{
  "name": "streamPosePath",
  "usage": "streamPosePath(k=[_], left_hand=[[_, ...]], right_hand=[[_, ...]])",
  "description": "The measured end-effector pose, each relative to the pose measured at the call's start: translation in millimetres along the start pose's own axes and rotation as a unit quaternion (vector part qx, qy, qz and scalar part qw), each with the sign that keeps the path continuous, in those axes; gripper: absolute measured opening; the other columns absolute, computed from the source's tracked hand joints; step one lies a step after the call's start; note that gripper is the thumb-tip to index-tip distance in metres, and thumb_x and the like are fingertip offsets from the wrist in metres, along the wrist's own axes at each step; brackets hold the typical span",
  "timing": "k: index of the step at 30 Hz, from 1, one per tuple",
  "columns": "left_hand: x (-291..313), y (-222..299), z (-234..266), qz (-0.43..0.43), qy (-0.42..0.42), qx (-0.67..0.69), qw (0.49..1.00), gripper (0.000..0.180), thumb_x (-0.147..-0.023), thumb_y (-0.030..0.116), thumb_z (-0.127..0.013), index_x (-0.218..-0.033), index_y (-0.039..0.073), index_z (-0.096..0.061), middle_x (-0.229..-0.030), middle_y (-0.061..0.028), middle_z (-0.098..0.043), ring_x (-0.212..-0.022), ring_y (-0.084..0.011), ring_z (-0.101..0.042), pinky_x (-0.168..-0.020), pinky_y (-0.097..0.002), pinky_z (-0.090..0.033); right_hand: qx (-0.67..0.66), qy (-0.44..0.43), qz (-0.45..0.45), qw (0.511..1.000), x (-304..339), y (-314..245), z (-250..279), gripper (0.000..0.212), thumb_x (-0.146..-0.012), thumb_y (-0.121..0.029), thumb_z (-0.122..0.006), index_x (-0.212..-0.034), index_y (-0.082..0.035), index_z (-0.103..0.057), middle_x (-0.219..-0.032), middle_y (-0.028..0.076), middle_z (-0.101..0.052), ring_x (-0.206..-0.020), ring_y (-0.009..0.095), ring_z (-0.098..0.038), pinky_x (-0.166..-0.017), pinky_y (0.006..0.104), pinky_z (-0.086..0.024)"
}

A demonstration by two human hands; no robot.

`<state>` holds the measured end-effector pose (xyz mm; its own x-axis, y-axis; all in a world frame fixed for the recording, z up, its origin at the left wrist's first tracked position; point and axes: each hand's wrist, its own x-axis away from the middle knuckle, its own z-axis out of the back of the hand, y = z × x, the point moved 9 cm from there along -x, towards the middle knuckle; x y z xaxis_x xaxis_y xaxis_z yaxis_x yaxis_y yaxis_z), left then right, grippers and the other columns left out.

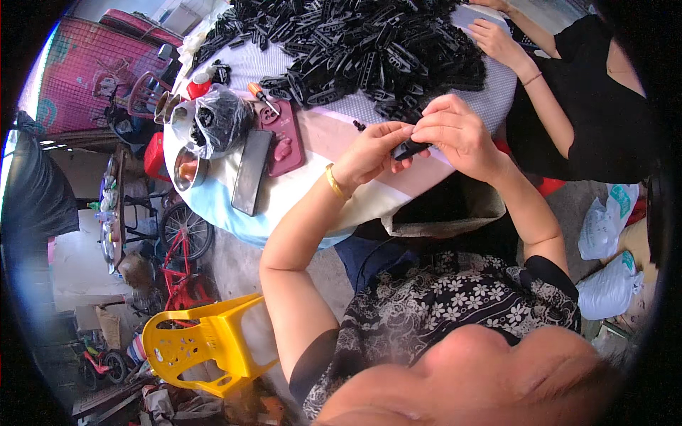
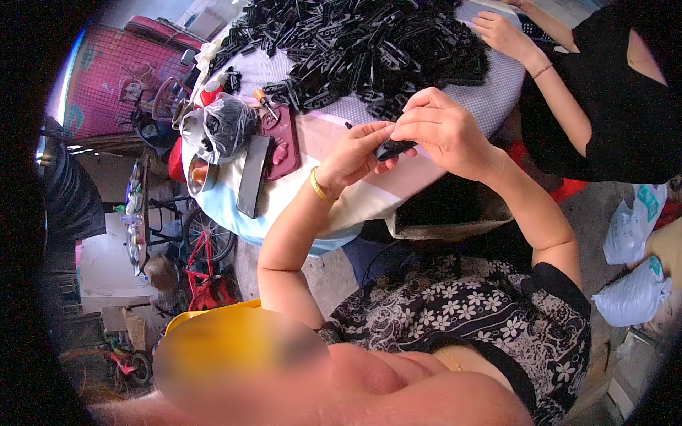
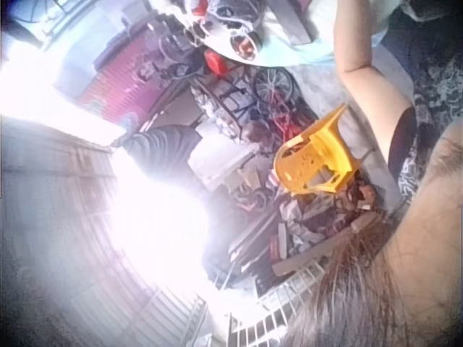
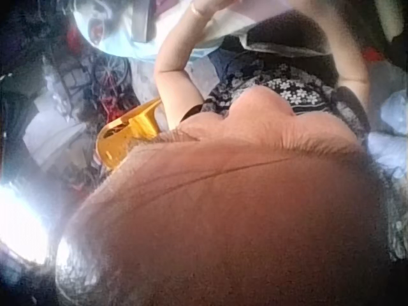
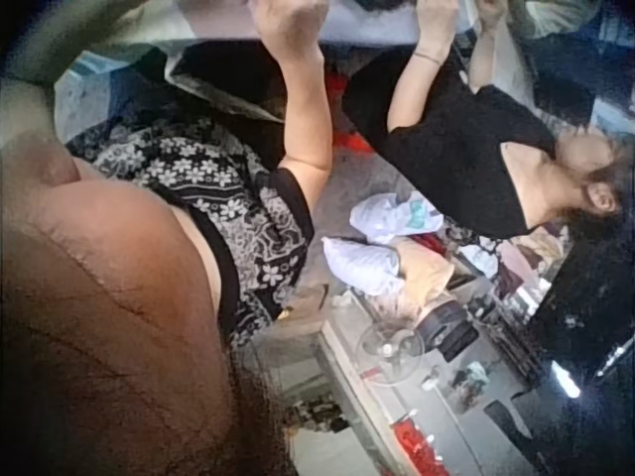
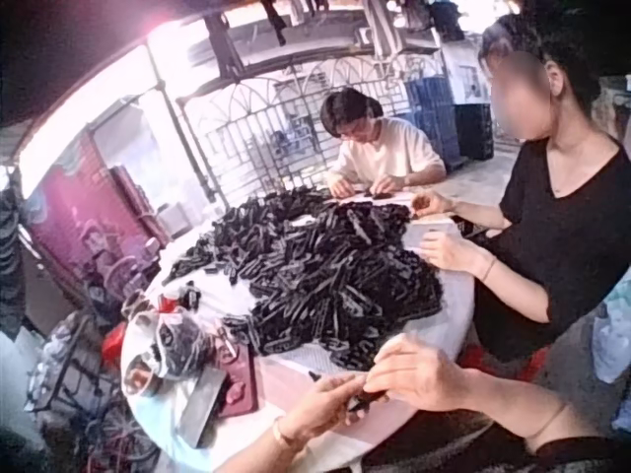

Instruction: The person repeatedly assembles plastic components by hand, inserting small black plastic pieces into larger plastic housings.

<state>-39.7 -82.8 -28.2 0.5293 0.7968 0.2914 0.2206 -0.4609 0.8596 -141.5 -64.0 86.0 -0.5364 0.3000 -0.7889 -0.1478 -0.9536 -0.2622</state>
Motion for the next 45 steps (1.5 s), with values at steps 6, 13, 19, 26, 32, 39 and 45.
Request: streamPosePath(k=[6,13,19,26,32,39,45], left_hand=[[1.5,0.6,-1.2,0.001,-0.032,-0.007,0.999,0.029,-0.096,0.024,-0.044,-0.109,0.000,-0.052,-0.094,-0.0128,-0.063,-0.066,-0.0101,-0.059,-0.051,-0.0176,-0.048],[11.2,17.1,-11.6,-0.038,-0.067,-0.092,0.993,0.042,-0.090,0.020,-0.055,-0.123,-0.005,-0.047,-0.099,-0.0110,-0.062,-0.073,-0.0101,-0.059,-0.062,-0.0192,-0.050],[8.0,19.4,-7.3,-0.089,-0.020,-0.198,0.976,0.043,-0.085,0.008,-0.060,-0.123,-0.005,-0.046,-0.102,-0.0090,-0.062,-0.078,-0.0107,-0.060,-0.070,-0.0227,-0.050],[25.7,44.8,-37.0,-0.259,0.079,-0.493,0.827,0.042,-0.076,0.006,-0.066,-0.116,0.002,-0.056,-0.100,-0.0121,-0.064,-0.081,-0.0139,-0.062,-0.070,-0.0267,-0.049],[21.3,39.3,-41.2,-0.227,-0.023,-0.440,0.869,0.041,-0.078,0.015,-0.067,-0.116,0.004,-0.056,-0.101,-0.0091,-0.065,-0.093,-0.0173,-0.062,-0.074,-0.0298,-0.049],[58.3,156.1,126.3,-0.298,0.468,-0.577,0.599,0.039,-0.084,0.035,-0.060,-0.097,-0.002,-0.063,-0.087,-0.0196,-0.065,-0.085,-0.0315,-0.061,-0.079,-0.0416,-0.045],[28.8,151.1,249.5,-0.041,0.527,-0.699,0.482,0.075,-0.081,0.068,-0.036,-0.118,0.007,-0.057,-0.117,-0.0249,-0.054,-0.120,-0.0391,-0.042,-0.107,-0.0456,-0.020]], right_hand=[[0.048,0.003,0.008,0.999,8.5,-2.0,-5.1,0.023,-0.060,0.001,-0.064,-0.083,-0.004,-0.066,-0.083,0.004,-0.063,-0.085,0.022,-0.056,-0.068,0.0303,-0.050],[0.107,0.010,0.047,0.993,9.8,-14.8,0.1,0.025,-0.060,-0.003,-0.065,-0.084,-0.003,-0.065,-0.085,0.005,-0.063,-0.084,0.022,-0.057,-0.067,0.0291,-0.051],[-0.002,0.025,-0.079,0.997,21.1,8.5,-3.2,0.027,-0.067,-0.004,-0.067,-0.094,-0.002,-0.063,-0.090,0.008,-0.064,-0.086,0.024,-0.059,-0.070,0.0312,-0.051],[-0.203,-0.041,-0.307,0.929,53.4,43.8,-14.9,0.037,-0.073,-0.007,-0.069,-0.106,0.003,-0.059,-0.086,0.011,-0.065,-0.072,0.010,-0.060,-0.065,0.0246,-0.048],[-0.242,-0.049,-0.378,0.892,75.9,41.4,-4.6,0.029,-0.072,-0.004,-0.069,-0.099,0.004,-0.061,-0.078,0.007,-0.064,-0.070,0.007,-0.059,-0.061,0.0224,-0.047],[-0.121,-0.267,-0.232,0.928,89.2,5.5,-2.0,0.030,-0.070,-0.015,-0.072,-0.094,0.001,-0.062,-0.080,0.014,-0.065,-0.067,0.022,-0.063,-0.063,0.0303,-0.049],[-0.085,-0.144,-0.249,0.954,70.8,29.8,4.1,0.020,-0.075,-0.013,-0.068,-0.088,0.000,-0.063,-0.077,0.014,-0.063,-0.065,0.025,-0.062,-0.060,0.0319,-0.048]])
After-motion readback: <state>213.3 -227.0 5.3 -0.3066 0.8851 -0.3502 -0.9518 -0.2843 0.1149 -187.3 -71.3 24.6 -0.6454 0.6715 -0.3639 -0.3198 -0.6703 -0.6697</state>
